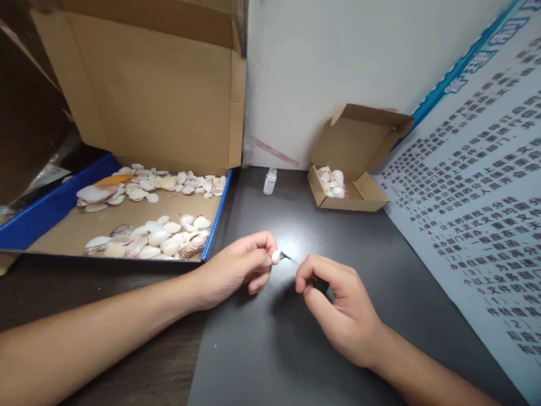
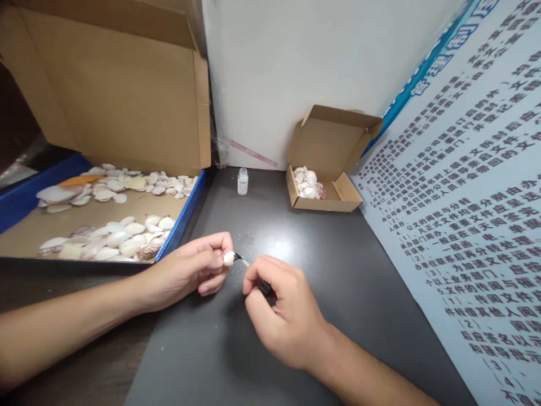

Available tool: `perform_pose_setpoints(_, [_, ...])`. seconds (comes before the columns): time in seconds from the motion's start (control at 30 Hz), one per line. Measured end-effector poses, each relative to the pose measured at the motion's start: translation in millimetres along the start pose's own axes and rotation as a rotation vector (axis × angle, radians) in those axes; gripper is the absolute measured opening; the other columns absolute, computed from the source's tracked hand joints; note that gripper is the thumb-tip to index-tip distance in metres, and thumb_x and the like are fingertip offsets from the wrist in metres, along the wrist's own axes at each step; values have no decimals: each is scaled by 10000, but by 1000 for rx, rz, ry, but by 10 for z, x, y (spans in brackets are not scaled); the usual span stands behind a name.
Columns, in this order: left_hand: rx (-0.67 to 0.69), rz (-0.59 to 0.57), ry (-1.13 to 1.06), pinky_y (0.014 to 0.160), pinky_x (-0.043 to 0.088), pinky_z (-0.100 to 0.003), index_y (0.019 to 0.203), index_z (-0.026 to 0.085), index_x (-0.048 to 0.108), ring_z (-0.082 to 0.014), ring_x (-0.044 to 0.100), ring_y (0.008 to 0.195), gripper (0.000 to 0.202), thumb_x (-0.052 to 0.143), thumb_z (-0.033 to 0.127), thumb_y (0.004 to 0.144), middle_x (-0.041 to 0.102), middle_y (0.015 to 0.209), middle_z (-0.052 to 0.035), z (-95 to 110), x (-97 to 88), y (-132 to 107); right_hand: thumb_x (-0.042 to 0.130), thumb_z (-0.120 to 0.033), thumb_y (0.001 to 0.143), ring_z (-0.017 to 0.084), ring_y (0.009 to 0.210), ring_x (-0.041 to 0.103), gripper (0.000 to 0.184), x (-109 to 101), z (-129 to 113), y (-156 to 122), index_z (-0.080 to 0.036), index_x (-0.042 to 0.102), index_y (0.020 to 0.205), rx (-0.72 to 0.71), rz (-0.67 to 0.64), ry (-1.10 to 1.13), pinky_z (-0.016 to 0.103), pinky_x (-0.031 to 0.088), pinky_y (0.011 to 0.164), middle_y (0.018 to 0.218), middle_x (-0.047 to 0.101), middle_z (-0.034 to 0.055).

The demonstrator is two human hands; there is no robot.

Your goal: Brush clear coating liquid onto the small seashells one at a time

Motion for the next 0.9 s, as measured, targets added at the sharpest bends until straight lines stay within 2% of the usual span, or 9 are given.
perform_pose_setpoints(0.17, [2,7,-9,475,284,-198,786,197,431,-66,356,438,69,496,178,799,381,508,84,-1,1,0,435,-49,762,90,570,442,158,15,-129,-27,-184,507,724,-102,-34,45,214,347,542,640,504,-38])
perform_pose_setpoints(0.9, [4,-12,-15,484,254,-207,799,191,434,-70,354,448,77,505,208,824,377,515,82,10,26,-17,437,-70,776,112,592,457,144,73,-52,-15,-186,510,735,-31,-85,24,239,360,562,653,519,-22])
Point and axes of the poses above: each hand's wrist, its own y-axis towards the middle knuckle, its own x-axis out of the palm, z = x × y, the point moved 9 cm from there along y, towards the middle knuckle
